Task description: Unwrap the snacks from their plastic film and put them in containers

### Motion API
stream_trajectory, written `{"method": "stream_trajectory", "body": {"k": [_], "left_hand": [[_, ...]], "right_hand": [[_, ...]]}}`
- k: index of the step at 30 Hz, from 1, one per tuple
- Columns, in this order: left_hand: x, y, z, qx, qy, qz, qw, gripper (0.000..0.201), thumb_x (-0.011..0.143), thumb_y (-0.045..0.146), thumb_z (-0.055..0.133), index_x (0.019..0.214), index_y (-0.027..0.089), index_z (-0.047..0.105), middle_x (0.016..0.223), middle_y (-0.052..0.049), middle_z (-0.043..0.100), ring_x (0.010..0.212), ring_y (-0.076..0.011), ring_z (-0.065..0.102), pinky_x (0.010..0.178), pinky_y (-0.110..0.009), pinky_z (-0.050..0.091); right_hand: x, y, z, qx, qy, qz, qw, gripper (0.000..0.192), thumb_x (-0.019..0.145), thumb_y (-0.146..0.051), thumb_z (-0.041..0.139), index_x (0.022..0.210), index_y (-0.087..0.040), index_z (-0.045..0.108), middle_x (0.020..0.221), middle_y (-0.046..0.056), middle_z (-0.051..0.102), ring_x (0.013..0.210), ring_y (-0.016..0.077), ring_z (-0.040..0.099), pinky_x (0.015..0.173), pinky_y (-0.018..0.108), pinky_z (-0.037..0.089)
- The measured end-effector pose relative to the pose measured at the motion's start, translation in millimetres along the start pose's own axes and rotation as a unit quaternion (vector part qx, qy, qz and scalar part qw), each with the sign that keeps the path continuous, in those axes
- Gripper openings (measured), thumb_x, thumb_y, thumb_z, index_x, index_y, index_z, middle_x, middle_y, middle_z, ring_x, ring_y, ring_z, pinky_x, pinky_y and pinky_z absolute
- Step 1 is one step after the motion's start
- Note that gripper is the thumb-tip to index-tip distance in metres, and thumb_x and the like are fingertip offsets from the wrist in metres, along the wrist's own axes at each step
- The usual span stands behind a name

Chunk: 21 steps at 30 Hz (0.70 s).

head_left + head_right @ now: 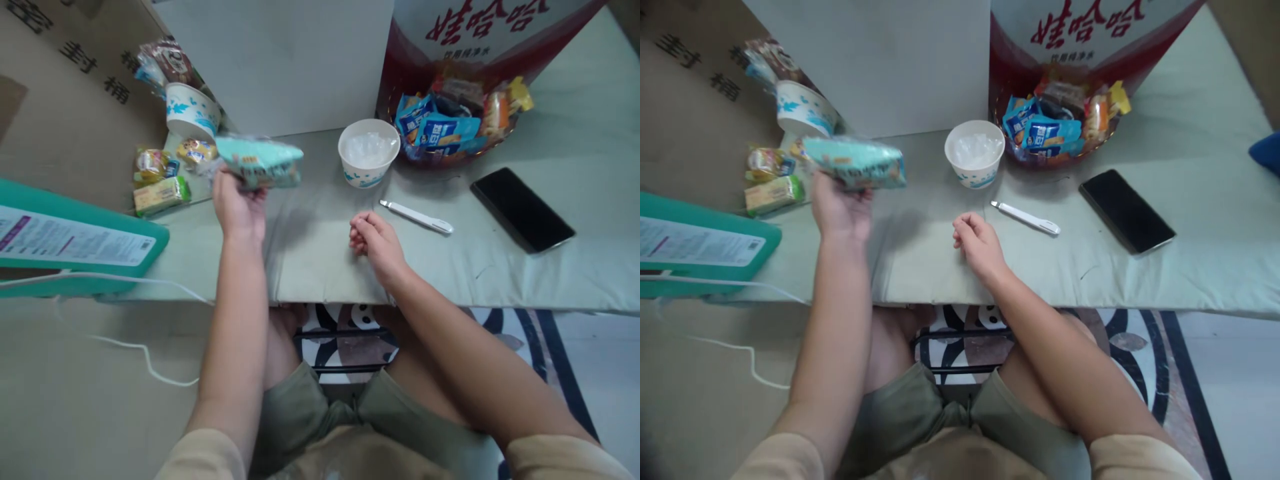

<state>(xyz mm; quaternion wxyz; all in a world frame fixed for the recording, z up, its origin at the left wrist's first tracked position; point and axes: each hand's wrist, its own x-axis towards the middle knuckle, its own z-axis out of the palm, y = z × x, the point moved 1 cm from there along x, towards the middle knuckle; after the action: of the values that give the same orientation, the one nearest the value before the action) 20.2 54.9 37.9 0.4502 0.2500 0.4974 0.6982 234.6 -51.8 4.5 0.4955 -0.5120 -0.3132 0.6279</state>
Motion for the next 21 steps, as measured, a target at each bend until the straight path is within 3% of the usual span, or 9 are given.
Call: {"method": "stream_trajectory", "body": {"k": [1,3,6,8,11,14,18,21], "left_hand": [[-19,-6,-1.7,-0.013,-0.029,-0.016,0.999,0.018,0.097,0.034,0.057,0.084,0.022,0.054,0.074,0.003,0.060,0.073,-0.0114,0.057,0.065,-0.024,0.045],[-49,-18,-2.1,0.023,-0.140,-0.032,0.989,0.025,0.087,0.039,0.069,0.074,0.021,0.056,0.077,0.000,0.063,0.072,-0.0134,0.061,0.066,-0.026,0.049],[-73,-31,0.7,0.071,-0.239,-0.055,0.967,0.021,0.078,0.031,0.074,0.069,0.019,0.059,0.090,-0.002,0.067,0.074,-0.0142,0.065,0.072,-0.029,0.053],[-79,-35,1.2,0.066,-0.232,-0.074,0.968,0.016,0.078,0.032,0.075,0.082,0.022,0.064,0.095,-0.002,0.068,0.080,-0.0162,0.068,0.076,-0.031,0.055],[-83,-36,-1.9,0.033,-0.205,-0.117,0.971,0.035,0.086,0.056,0.066,0.098,0.024,0.062,0.095,-0.005,0.070,0.088,-0.0212,0.070,0.079,-0.035,0.058],[-87,-37,-5.8,0.031,-0.222,-0.169,0.960,0.051,0.088,0.073,0.054,0.105,0.026,0.056,0.100,-0.006,0.070,0.088,-0.0236,0.072,0.074,-0.037,0.060],[-87,-46,-6.9,0.072,-0.230,-0.181,0.953,0.050,0.082,0.061,0.071,0.115,0.032,0.047,0.097,0.000,0.066,0.072,-0.0173,0.067,0.059,-0.028,0.052],[-84,-53,-6.2,0.121,-0.263,-0.124,0.949,0.054,0.076,0.043,0.082,0.115,0.033,0.047,0.090,0.003,0.060,0.066,-0.0124,0.058,0.057,-0.024,0.047]], "right_hand": [[-1,0,-1,0.024,0.001,0.005,1.000,0.037,0.072,-0.054,0.070,0.093,-0.026,0.057,0.086,-0.001,0.063,0.069,0.0124,0.060,0.056,0.024,0.044],[-4,0,-3,0.074,-0.023,0.036,0.996,0.052,0.069,-0.060,0.074,0.106,-0.029,0.056,0.102,0.000,0.066,0.075,0.0143,0.063,0.059,0.026,0.049],[-9,1,-5,0.063,-0.096,0.053,0.992,0.054,0.065,-0.055,0.082,0.105,-0.027,0.057,0.104,0.000,0.064,0.075,0.0126,0.061,0.062,0.026,0.049],[-10,3,-7,0.019,-0.109,0.023,0.994,0.049,0.063,-0.046,0.085,0.096,-0.024,0.057,0.100,-0.001,0.062,0.072,0.0107,0.057,0.062,0.025,0.045],[-6,5,-11,-0.039,-0.060,-0.036,0.997,0.042,0.066,-0.044,0.082,0.088,-0.023,0.053,0.087,-0.003,0.058,0.065,0.0092,0.048,0.062,0.026,0.040],[0,5,-12,-0.128,-0.008,-0.111,0.985,0.033,0.071,-0.042,0.074,0.085,-0.024,0.051,0.077,-0.004,0.052,0.065,0.0116,0.043,0.063,0.028,0.038],[5,6,-9,-0.263,0.007,-0.243,0.933,0.021,0.074,-0.036,0.067,0.083,-0.024,0.052,0.085,0.001,0.055,0.079,0.0174,0.048,0.076,0.033,0.043],[9,8,-9,-0.294,0.025,-0.262,0.919,0.021,0.077,-0.036,0.064,0.085,-0.024,0.050,0.088,0.002,0.055,0.082,0.0185,0.049,0.079,0.034,0.043]]}}
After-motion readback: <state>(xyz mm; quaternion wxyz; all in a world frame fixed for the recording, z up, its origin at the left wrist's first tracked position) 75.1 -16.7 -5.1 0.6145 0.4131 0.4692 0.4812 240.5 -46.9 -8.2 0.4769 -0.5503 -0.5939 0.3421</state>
